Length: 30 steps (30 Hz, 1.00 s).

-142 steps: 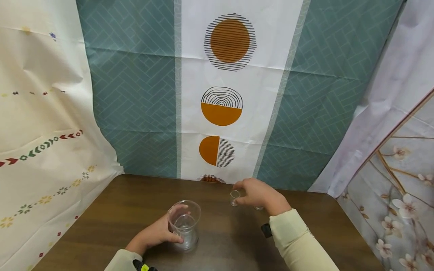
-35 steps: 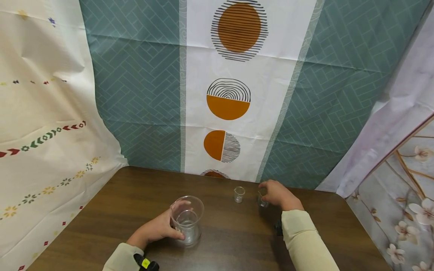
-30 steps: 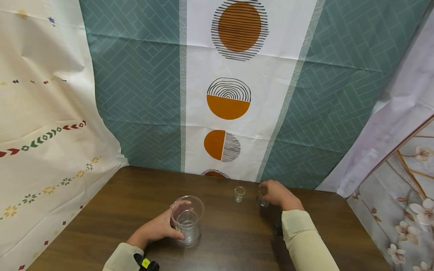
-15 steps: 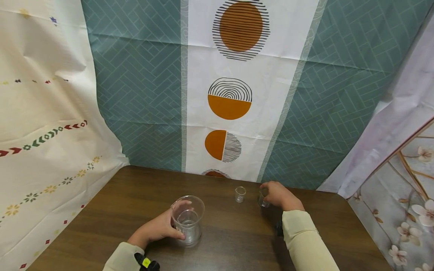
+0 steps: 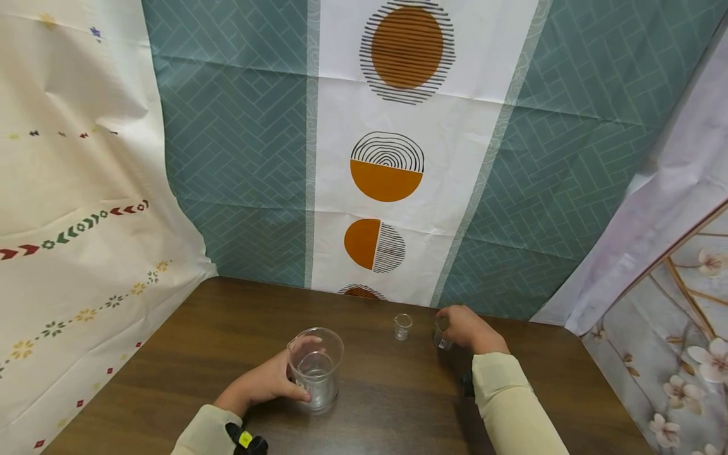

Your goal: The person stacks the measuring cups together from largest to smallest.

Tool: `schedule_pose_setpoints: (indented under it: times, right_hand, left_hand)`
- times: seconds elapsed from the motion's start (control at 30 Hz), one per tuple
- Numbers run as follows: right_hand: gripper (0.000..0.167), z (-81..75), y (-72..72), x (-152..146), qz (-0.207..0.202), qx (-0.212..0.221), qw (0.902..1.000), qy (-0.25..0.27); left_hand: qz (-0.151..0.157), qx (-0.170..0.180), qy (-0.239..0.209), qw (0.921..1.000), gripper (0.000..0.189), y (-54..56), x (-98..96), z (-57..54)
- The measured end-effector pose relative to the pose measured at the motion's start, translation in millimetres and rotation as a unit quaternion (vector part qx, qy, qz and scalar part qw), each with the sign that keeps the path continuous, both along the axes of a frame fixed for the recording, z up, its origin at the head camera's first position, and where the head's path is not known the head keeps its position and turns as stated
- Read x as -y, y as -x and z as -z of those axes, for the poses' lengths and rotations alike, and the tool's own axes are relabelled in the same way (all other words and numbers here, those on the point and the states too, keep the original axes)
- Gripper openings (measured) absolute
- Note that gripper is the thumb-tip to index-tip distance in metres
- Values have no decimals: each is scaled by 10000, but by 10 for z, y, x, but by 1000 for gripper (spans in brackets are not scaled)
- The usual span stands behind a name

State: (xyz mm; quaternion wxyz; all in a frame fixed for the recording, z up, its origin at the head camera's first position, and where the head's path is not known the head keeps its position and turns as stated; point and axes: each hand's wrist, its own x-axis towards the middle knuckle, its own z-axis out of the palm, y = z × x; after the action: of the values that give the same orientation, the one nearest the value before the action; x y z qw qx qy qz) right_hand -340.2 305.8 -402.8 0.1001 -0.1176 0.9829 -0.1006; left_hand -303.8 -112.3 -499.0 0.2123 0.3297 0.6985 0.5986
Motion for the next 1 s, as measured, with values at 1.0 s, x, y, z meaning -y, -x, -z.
schedule_pose_setpoints:
  times: [1.0]
  right_hand:
    - [44, -244, -110, 46, -265, -262, 9992, -111]
  left_hand:
    - [-1, -2, -22, 10000, 90, -5, 11, 23]
